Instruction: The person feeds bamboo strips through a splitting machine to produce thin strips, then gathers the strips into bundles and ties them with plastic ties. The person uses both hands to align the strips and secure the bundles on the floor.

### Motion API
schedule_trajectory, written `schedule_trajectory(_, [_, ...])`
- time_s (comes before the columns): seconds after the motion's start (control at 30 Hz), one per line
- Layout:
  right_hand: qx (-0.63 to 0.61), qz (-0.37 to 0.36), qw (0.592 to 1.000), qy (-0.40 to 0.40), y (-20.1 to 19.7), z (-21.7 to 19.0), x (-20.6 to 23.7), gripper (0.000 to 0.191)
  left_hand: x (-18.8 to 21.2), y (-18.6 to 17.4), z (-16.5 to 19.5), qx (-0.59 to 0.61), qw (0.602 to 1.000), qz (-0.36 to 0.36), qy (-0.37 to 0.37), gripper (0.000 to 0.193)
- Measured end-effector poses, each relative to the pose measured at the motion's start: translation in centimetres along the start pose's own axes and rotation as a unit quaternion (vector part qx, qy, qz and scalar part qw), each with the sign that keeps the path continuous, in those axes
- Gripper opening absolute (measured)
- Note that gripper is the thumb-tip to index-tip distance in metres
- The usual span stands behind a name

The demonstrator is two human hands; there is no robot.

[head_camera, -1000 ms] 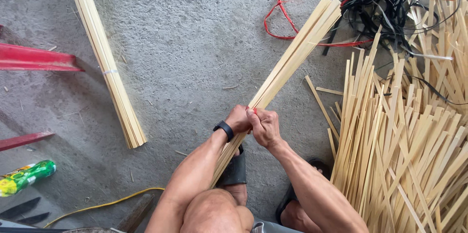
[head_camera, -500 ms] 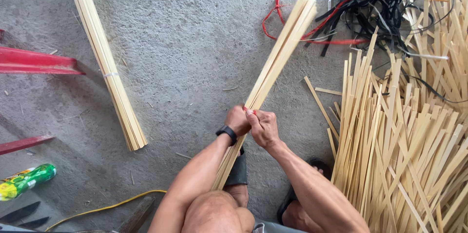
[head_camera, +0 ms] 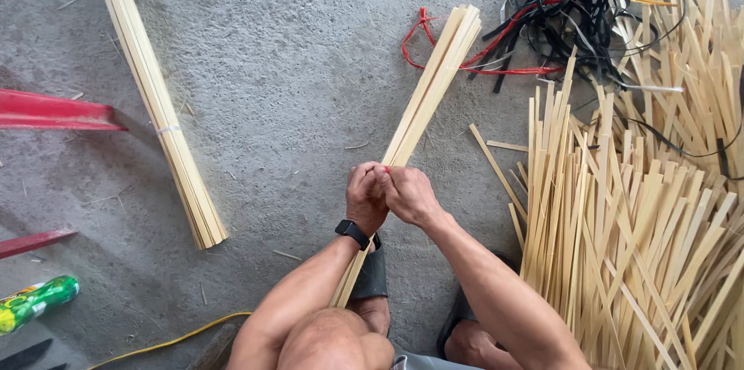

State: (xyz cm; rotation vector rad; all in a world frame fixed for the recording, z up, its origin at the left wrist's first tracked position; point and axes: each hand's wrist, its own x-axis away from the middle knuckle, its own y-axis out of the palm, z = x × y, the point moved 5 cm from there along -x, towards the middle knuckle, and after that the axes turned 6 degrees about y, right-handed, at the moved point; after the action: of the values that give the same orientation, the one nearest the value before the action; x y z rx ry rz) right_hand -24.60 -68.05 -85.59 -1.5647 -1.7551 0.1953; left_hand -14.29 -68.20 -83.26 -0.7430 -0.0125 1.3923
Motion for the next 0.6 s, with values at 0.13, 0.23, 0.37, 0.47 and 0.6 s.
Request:
schedule_trajectory(0.13, [-0.055, -0.044, 0.998, 0.0, -0.6, 0.3, -0.3, 0.042, 0.5, -0.2, -0.4, 0.038, 0.999, 0.011, -0.036, 0.02])
schedule_trajectory(0.23, [-0.094, -0.044, 0.995, -0.011, -1.4, 1.0, -0.2, 0.03, 0.4, -0.1, -0.8, 0.069, 0.997, -0.004, -0.045, 0.014])
schedule_trajectory(0.37, [-0.175, 0.044, 0.98, -0.088, -3.3, 1.4, 0.1, 0.022, 0.4, 0.1, -2.2, 0.112, 0.987, -0.087, -0.077, 0.011])
schedule_trajectory(0.47, [-0.067, 0.008, 0.996, 0.061, -3.0, 3.4, -0.3, 0.023, 0.5, 0.3, -3.7, 0.167, 0.967, -0.136, -0.133, 0.012])
schedule_trajectory(0.6, [-0.079, -0.098, 0.99, 0.064, -2.0, 3.9, -0.5, 0.022, 1.2, 0.5, -6.0, 0.239, 0.911, -0.204, -0.268, 0.013])
